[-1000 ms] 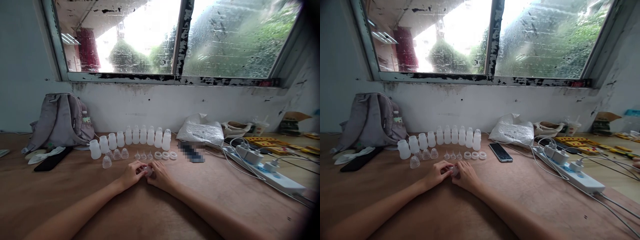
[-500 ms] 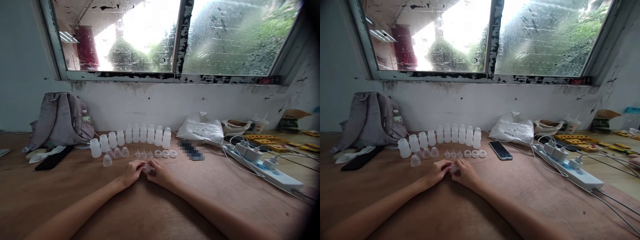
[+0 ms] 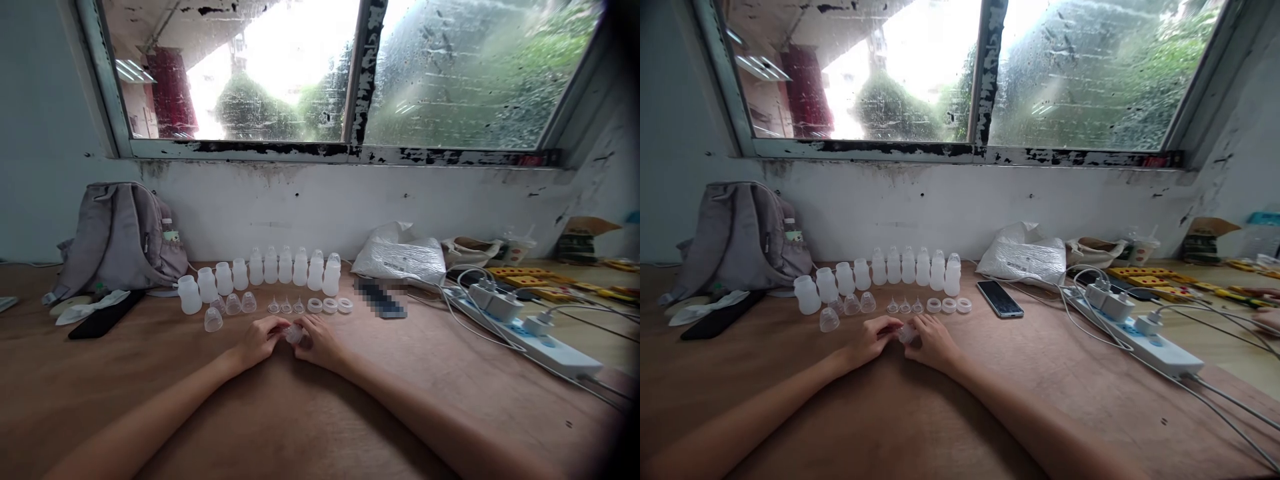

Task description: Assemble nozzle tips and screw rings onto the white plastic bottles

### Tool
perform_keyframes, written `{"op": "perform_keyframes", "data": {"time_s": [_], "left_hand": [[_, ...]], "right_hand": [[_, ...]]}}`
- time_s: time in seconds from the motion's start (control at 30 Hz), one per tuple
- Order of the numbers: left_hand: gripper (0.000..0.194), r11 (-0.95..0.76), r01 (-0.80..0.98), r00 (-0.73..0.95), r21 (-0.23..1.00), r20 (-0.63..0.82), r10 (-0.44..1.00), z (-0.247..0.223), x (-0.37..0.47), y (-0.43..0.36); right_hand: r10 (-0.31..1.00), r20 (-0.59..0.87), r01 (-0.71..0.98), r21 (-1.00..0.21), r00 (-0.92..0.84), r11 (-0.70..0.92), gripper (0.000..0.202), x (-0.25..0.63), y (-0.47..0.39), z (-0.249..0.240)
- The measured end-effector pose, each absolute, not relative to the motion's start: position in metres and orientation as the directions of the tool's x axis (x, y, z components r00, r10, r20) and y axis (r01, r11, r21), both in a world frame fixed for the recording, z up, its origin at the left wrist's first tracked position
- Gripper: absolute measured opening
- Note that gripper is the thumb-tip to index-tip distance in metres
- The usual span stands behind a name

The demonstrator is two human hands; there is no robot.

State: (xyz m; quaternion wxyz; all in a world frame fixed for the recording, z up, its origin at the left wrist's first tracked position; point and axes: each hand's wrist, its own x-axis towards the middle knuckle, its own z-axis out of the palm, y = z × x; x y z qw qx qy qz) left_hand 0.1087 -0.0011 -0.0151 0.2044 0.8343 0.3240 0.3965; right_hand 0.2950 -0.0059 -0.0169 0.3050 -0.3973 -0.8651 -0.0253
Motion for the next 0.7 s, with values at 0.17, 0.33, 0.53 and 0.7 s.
{"op": "perform_keyframes", "data": {"time_s": [0.17, 0.33, 0.53, 0.7], "left_hand": [[0.017, -0.647, 0.472, 0.341, 0.599, 0.553, 0.760, -0.016, 0.107, 0.003], [0.016, -0.580, 0.591, 0.238, 0.560, 0.566, 0.789, -0.015, 0.101, 0.011], [0.021, -0.504, 0.617, 0.221, 0.604, 0.481, 0.848, -0.020, 0.096, 0.021], [0.032, -0.425, 0.570, 0.167, 0.703, 0.407, 0.898, -0.027, 0.094, 0.027]], "right_hand": [[0.737, 0.518, 0.811, -0.132, -0.434, 0.570, 0.024, 0.312, 0.004, -0.010], [0.848, 0.438, 0.926, -0.086, -0.297, 0.369, 0.024, 0.330, 0.014, -0.007], [0.887, 0.409, 0.963, -0.068, -0.213, 0.262, 0.032, 0.329, 0.015, -0.010], [0.909, 0.384, 0.976, -0.068, -0.165, 0.206, 0.035, 0.327, 0.013, -0.008]]}}
